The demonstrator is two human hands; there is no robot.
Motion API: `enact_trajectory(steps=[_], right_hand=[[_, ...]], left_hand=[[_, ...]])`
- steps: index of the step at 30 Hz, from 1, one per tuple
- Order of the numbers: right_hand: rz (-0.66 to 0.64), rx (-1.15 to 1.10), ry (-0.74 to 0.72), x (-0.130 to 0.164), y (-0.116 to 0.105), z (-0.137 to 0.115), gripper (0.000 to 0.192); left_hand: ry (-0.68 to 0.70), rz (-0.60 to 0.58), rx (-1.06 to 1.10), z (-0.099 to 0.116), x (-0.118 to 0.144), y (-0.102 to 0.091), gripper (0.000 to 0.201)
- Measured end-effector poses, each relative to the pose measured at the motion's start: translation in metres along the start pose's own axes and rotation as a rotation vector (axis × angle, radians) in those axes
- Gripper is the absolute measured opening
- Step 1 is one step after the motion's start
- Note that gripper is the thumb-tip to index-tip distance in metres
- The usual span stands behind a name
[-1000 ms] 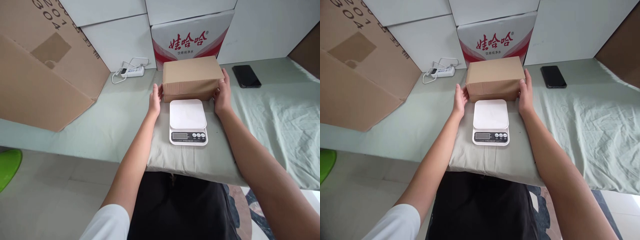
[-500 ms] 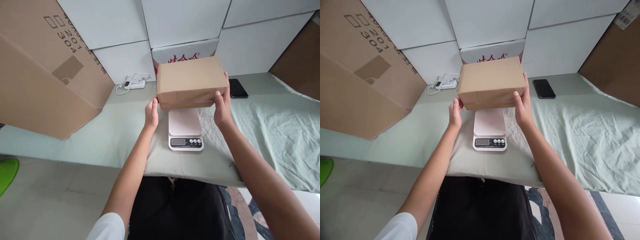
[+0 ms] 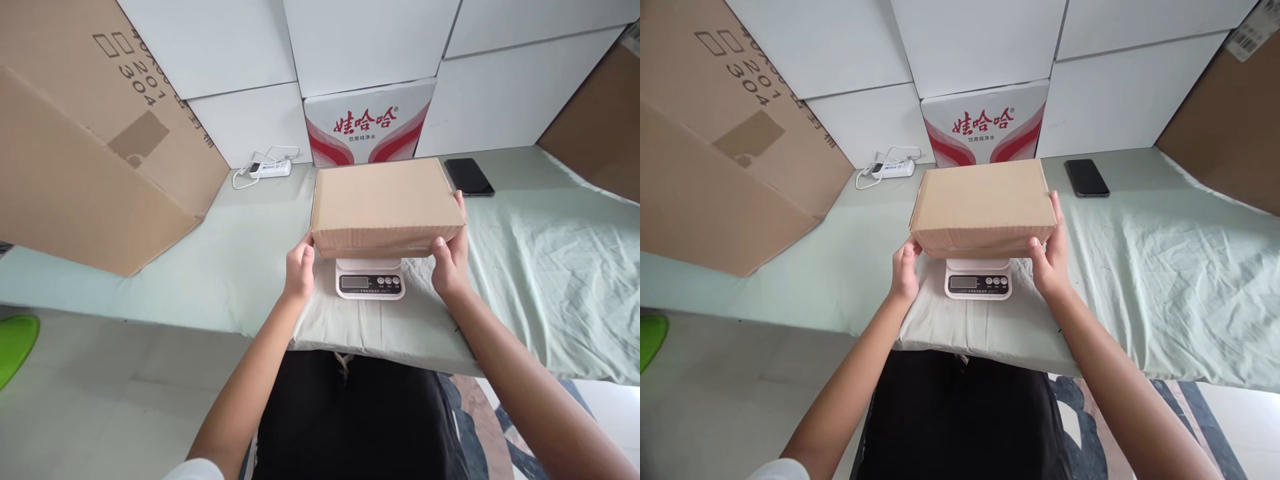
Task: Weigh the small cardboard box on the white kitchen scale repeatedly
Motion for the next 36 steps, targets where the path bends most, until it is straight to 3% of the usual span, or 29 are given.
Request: enact_trajectory(steps=[19, 25, 31, 36], right_hand=[[0.078, -0.011, -0.017, 0.005, -0.001, 0.002, 0.087], [0.112, -0.052, 0.046, 0.003, -0.023, -0.001, 0.081], [0.017, -0.195, 0.231, 0.017, -0.019, 0.010, 0.078], [-0.046, -0.195, 0.201, 0.021, -0.008, -0.002, 0.076]], left_hand=[[-0.032, -0.006, -0.004, -0.004, 0.000, -0.002, 0.082], [-0.107, 0.053, 0.062, -0.014, 0.001, -0.023, 0.087], [-0.176, -0.050, 0.083, -0.014, 0.012, -0.021, 0.090], [-0.169, -0.114, 0.050, -0.004, 0.025, -0.012, 0.088]])
Point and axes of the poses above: each hand's wrist, its own x-axis away from the middle knuckle, its own y-axis out of the palm, z = x × y, the point moved 7 cm from there along -x, towards the middle knuckle, and after that the axes turned 7 degrees about -x, right-handed, at the moved point
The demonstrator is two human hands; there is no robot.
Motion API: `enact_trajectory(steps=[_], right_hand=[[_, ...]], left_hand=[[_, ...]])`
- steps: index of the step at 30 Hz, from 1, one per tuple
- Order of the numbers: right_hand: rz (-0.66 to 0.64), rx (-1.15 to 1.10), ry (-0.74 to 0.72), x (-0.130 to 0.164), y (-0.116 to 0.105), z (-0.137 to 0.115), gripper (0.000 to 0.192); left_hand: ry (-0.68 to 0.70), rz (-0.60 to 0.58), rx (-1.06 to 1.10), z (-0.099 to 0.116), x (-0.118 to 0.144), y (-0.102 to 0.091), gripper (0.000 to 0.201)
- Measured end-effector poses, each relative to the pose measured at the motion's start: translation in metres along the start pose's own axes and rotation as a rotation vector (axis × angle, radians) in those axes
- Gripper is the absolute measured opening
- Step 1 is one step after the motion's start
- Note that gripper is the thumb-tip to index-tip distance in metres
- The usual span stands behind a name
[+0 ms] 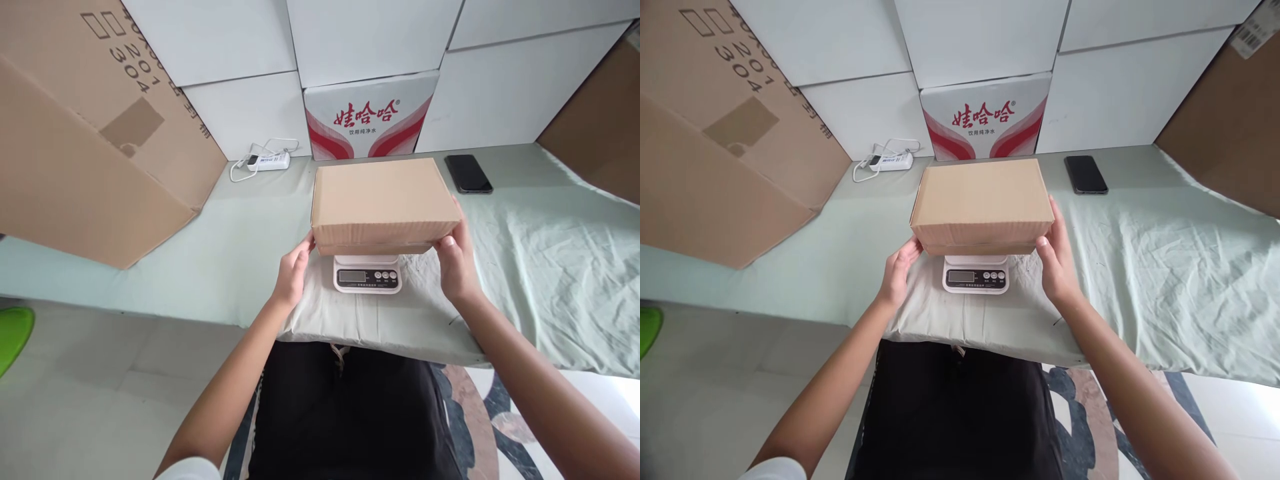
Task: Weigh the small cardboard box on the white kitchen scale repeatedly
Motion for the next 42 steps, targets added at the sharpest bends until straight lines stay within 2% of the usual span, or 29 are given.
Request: enact_trajectory(steps=[4, 6, 9, 12, 15, 18, 21, 27, 37, 42], right_hand=[[-0.030, 0.030, -0.069, -0.020, 0.002, -0.010, 0.094], [-0.027, 0.036, -0.115, -0.041, 0.004, -0.018, 0.102], [-0.002, 0.012, -0.188, -0.082, 0.010, -0.026, 0.109], [0.056, 0.065, -0.214, -0.115, 0.016, -0.009, 0.118], [0.111, 0.160, -0.152, -0.129, 0.018, 0.032, 0.123], [0.095, 0.143, -0.113, -0.129, 0.017, 0.068, 0.122], [0.064, 0.117, -0.088, -0.126, 0.015, 0.085, 0.119], [0.060, 0.125, -0.084, -0.125, 0.012, 0.087, 0.105], [0.072, 0.126, -0.105, -0.127, 0.010, 0.092, 0.102], [0.070, 0.098, -0.095, -0.127, 0.009, 0.092, 0.110]], left_hand=[[0.022, 0.028, 0.032, 0.012, -0.007, -0.001, 0.085], [0.052, 0.053, 0.049, 0.021, -0.027, -0.002, 0.083], [0.093, 0.083, 0.055, 0.026, -0.076, 0.002, 0.086], [0.075, 0.086, 0.057, 0.009, -0.124, 0.015, 0.094], [-0.016, 0.111, 0.072, -0.024, -0.148, 0.027, 0.093], [-0.088, 0.130, 0.074, -0.050, -0.151, 0.031, 0.091], [-0.113, 0.135, 0.059, -0.060, -0.147, 0.028, 0.088], [-0.107, 0.135, 0.054, -0.059, -0.144, 0.026, 0.085], [-0.115, 0.121, 0.031, -0.057, -0.137, 0.026, 0.092], [-0.107, 0.121, 0.004, -0.056, -0.133, 0.024, 0.086]])
Point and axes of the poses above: each hand's wrist, its own x-axis away from the middle knuckle, its own y-axis out of the palm, z = x × y, the point moved 7 cm from there along -x, towards the middle knuckle, and after that the axes turned 7 degrees about -x, right-handed, at the moved point
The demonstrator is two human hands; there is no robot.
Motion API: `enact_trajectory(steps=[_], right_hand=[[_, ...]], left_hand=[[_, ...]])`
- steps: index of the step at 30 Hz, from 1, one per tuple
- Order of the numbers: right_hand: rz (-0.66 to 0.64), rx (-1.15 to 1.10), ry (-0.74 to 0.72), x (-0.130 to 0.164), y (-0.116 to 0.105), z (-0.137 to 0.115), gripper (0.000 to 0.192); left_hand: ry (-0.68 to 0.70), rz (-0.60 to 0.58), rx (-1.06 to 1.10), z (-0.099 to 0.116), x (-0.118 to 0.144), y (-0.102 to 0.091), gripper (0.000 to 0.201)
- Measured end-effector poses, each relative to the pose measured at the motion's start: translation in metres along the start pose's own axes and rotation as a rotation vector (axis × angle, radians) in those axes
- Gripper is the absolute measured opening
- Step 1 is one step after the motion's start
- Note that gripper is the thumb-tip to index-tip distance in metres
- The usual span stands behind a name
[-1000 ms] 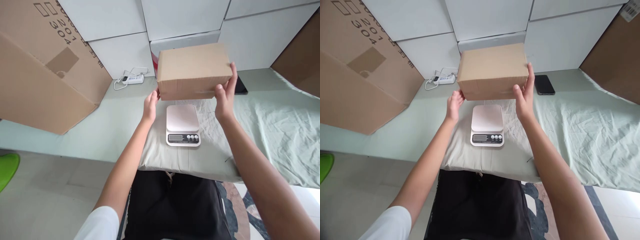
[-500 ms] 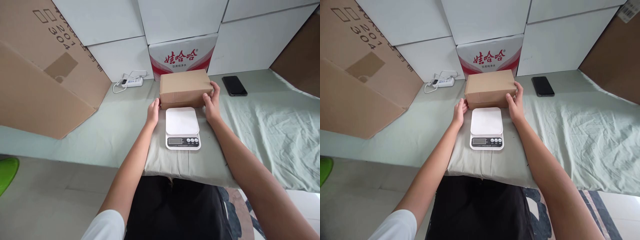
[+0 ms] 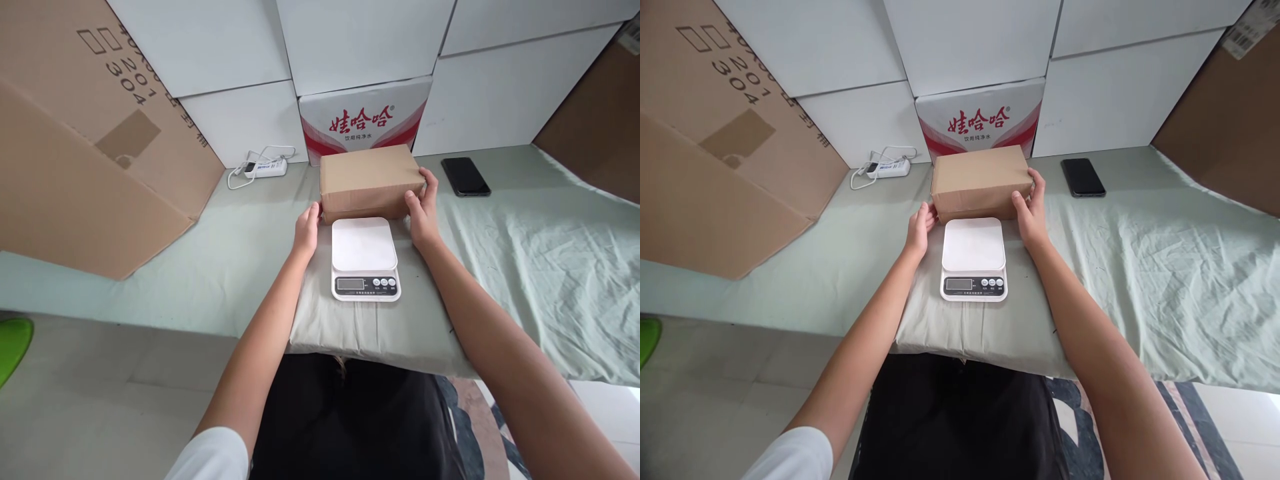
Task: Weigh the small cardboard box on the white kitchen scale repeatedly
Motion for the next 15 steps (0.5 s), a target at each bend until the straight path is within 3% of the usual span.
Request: enact_trajectory(steps=[6, 9, 15], right_hand=[[0.052, -0.012, -0.030, 0.000, -0.018, 0.009, 0.102], [0.080, -0.051, 0.038, 0.002, -0.026, 0.015, 0.108], [-0.028, -0.086, 0.213, 0.007, -0.015, 0.013, 0.122]], left_hand=[[-0.010, 0.129, 0.025, 0.001, -0.007, -0.018, 0.096], [-0.025, 0.149, 0.033, -0.001, -0.013, -0.025, 0.098], [-0.049, 0.098, 0.076, -0.005, -0.015, -0.016, 0.088]])
Point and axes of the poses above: each hand's wrist, its own x-axis away from the middle knuckle, its own y-axis out of the palm, z = x × y, the point moved 7 cm from there along -x, towards the middle knuckle, and after that the axes turned 7 degrees about -x, right-handed, at the moved point
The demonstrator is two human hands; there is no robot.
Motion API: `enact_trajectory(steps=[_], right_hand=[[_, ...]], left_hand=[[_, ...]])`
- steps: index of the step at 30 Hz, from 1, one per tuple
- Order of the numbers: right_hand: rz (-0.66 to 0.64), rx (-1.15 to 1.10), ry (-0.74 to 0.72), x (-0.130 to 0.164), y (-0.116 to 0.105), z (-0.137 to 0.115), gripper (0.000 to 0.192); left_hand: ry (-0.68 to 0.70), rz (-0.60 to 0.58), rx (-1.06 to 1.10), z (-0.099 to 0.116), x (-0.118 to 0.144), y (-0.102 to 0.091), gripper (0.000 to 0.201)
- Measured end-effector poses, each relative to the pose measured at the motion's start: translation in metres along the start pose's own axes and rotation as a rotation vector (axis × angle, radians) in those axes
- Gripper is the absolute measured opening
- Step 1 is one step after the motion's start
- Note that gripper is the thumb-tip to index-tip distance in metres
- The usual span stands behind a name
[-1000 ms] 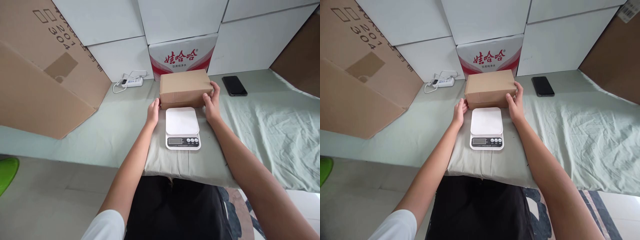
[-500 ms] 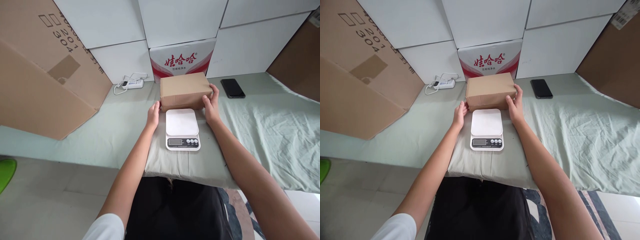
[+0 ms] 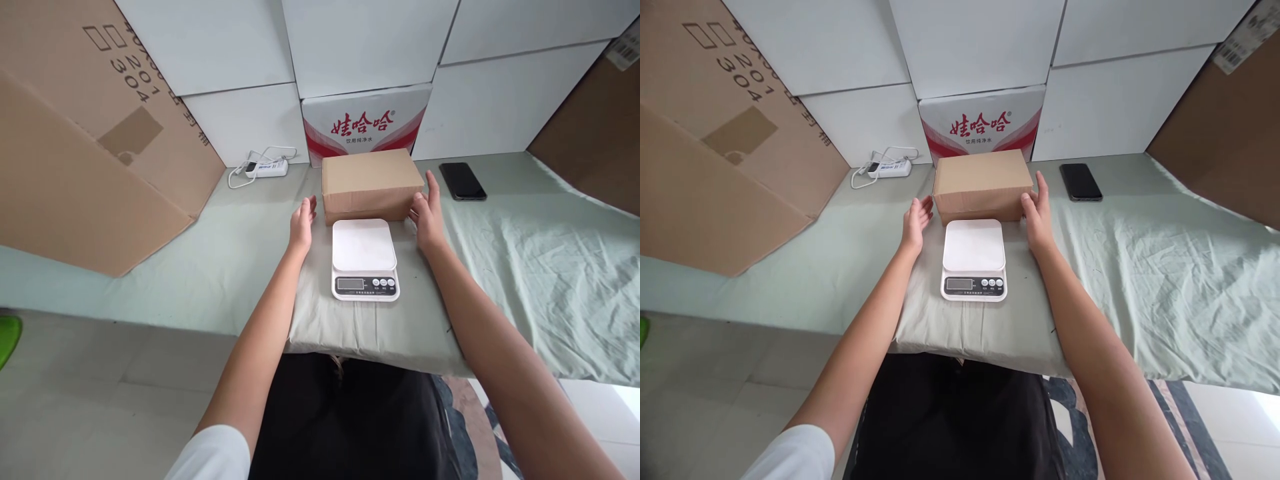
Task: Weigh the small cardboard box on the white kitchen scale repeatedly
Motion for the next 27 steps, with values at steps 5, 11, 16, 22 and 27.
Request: enact_trajectory(steps=[5, 11, 16, 22, 27], right_hand=[[-0.006, 0.035, -0.079, -0.001, 0.010, -0.005, 0.126], [0.015, 0.067, -0.173, -0.002, 0.018, -0.025, 0.131], [-0.026, 0.141, -0.336, 0.024, 0.017, -0.085, 0.115], [-0.033, 0.187, -0.363, 0.100, 0.006, -0.118, 0.106], [-0.034, 0.170, -0.293, 0.136, 0.001, -0.097, 0.105]], left_hand=[[0.035, -0.106, 0.009, 0.000, 0.004, 0.018, 0.083], [0.132, -0.101, -0.031, 0.016, 0.004, 0.018, 0.090], [0.271, -0.106, -0.012, 0.058, 0.033, 0.002, 0.092], [0.342, -0.163, -0.032, 0.073, 0.110, -0.025, 0.081], [0.279, -0.177, -0.027, 0.052, 0.146, -0.032, 0.079]])
Point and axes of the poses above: each hand's wrist, its own x-axis away from the middle knuckle, its own y-axis out of the palm, z = x × y, the point moved 7 cm from there along -x, towards the middle knuckle, and after that the axes turned 7 degrees about -x, right-handed, at the moved point
